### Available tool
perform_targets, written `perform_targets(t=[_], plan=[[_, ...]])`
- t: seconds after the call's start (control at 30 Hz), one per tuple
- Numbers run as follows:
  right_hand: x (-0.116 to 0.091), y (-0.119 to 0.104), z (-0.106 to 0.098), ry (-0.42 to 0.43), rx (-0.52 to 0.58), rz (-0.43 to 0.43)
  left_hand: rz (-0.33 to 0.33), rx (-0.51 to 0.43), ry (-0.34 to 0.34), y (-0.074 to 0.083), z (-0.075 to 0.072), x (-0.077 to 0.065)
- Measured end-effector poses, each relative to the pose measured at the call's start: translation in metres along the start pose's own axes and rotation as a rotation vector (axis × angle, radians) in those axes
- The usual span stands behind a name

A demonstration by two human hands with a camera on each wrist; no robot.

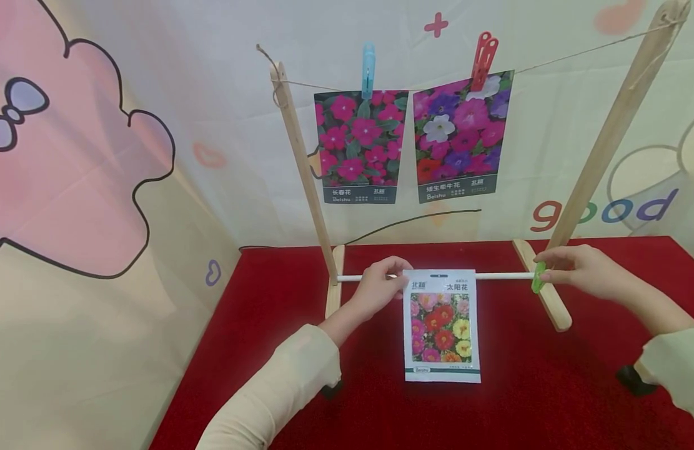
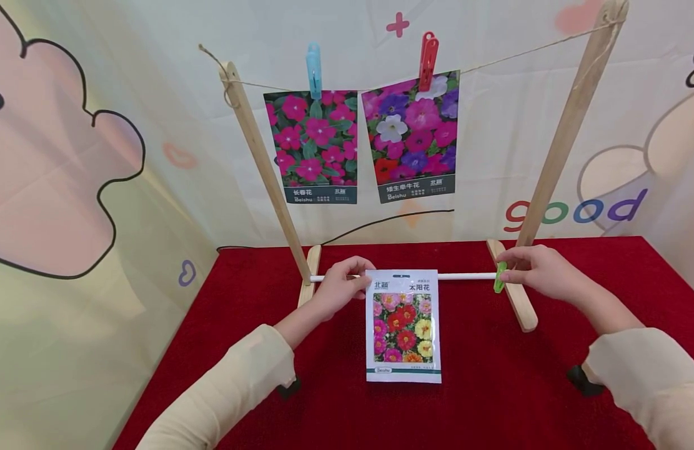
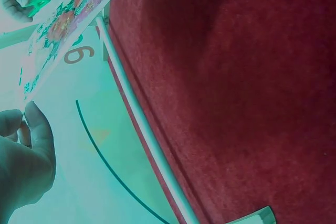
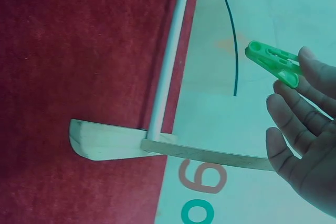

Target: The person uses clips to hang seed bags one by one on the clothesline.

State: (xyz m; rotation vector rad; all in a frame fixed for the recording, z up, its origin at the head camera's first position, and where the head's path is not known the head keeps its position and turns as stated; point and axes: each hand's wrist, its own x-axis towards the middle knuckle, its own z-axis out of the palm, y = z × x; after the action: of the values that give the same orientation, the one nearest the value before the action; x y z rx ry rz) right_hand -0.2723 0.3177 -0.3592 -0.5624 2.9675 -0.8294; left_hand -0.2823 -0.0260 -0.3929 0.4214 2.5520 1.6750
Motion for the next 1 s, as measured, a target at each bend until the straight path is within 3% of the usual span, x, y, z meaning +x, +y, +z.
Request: perform_targets(t=[0.5,1.0], plan=[[0.003,-0.011,-0.014,0.036,-0.021,-0.064,0.032,-0.015,0.024,0.014,-0.001,0.009],[0.003,-0.02,-0.04,0.078,-0.024,0.005,0.062,-0.024,0.018,0.035,0.004,0.017]])
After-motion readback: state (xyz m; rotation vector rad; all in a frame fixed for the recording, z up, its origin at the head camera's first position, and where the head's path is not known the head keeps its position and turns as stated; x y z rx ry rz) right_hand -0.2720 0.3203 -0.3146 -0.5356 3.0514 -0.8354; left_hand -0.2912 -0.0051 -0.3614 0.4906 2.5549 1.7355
